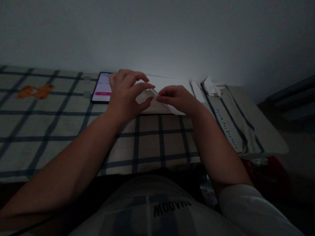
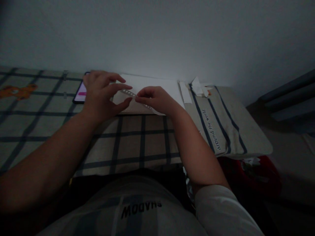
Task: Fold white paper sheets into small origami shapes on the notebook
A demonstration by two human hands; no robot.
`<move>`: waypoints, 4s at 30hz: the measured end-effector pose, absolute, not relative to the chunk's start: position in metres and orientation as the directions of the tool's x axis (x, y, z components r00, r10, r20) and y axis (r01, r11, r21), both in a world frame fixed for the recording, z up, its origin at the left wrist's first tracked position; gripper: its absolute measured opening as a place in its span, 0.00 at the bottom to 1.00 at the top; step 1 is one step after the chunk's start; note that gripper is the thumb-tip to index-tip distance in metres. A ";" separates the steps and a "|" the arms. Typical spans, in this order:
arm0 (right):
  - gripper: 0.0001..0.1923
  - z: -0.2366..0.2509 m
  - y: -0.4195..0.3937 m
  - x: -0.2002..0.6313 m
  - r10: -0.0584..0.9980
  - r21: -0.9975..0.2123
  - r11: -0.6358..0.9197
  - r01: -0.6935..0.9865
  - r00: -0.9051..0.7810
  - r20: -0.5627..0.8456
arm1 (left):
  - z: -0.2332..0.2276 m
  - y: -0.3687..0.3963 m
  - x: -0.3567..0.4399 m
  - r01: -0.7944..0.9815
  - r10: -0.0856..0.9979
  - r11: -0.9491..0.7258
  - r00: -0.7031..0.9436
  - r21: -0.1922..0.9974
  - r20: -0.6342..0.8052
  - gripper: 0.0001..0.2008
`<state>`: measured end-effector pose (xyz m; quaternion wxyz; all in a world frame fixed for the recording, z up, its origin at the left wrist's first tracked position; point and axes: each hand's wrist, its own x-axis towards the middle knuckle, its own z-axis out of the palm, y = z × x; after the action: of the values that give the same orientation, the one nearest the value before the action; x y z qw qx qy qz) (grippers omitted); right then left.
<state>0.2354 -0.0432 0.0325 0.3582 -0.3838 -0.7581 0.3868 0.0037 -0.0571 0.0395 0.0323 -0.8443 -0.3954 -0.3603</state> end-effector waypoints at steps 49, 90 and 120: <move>0.14 0.039 -0.049 0.238 0.848 -0.849 0.386 0.361 -0.501 0.172 | 0.029 -0.051 0.011 0.663 0.682 -0.697 0.496 0.273 0.538 0.09; 0.11 0.039 -0.051 0.238 0.860 -0.828 0.385 0.407 -0.484 0.161 | 0.028 -0.054 0.012 0.653 0.667 -0.710 0.502 0.264 0.551 0.09; 0.14 0.041 -0.049 0.242 0.855 -0.812 0.376 0.446 -0.504 0.119 | 0.028 -0.051 0.011 0.671 0.674 -0.701 0.514 0.241 0.530 0.09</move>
<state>0.2422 -0.0487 0.0408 0.2740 -0.4157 -0.7828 0.3733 0.0109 -0.0507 0.0285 -0.0026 -0.8700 -0.3866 -0.3059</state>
